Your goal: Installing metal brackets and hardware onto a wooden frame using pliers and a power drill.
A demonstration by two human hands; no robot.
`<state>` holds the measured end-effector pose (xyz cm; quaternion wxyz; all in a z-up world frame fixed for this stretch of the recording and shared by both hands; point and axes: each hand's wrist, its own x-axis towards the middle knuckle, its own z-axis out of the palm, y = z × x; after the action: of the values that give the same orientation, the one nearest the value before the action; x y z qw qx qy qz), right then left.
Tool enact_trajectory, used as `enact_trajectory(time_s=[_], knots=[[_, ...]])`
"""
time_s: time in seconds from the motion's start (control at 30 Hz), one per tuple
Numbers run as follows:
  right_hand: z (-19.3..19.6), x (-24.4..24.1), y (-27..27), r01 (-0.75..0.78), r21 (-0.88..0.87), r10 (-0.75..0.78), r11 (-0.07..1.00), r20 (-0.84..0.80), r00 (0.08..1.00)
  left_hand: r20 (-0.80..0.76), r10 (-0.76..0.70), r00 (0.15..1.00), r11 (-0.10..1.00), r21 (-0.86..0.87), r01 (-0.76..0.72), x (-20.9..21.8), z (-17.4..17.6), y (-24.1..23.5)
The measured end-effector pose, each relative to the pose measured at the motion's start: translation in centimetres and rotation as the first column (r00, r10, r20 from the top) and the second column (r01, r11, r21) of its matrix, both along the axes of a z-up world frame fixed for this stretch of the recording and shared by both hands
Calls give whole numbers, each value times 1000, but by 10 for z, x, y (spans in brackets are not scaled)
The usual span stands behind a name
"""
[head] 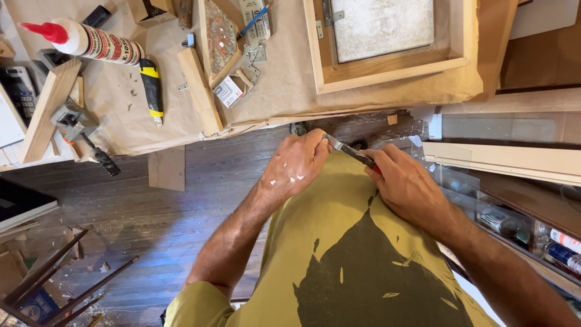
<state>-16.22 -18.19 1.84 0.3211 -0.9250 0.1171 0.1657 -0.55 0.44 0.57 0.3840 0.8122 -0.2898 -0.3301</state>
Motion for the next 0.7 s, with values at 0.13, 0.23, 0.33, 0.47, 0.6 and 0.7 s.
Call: enact_trajectory(time_s=[0.13,0.23,0.33,0.47,0.6,0.7], knots=[[3,0,0,-2,7,2,1000,-3,1000,-13,-10,1000,1000,5,10,0,1,0],[7,2,-1,1,33,1,999,-57,998,-13,-27,1000,1000,2,27,0,1,0],[3,-1,-2,-11,5,12,1000,-114,993,-41,-55,998,998,4,55,2,10,0],[1,-4,-3,30,77,-12,997,-223,975,-162,-1,987,997,-77,-11,3,20,-7],[6,2,-1,110,123,-68,986,-307,949,-266,137,954,972,-149,-181,-14,-6,-9],[-2,1,0,124,136,-74,983,-320,944,-228,190,955,954,-185,-234,-19,-5,-11]])
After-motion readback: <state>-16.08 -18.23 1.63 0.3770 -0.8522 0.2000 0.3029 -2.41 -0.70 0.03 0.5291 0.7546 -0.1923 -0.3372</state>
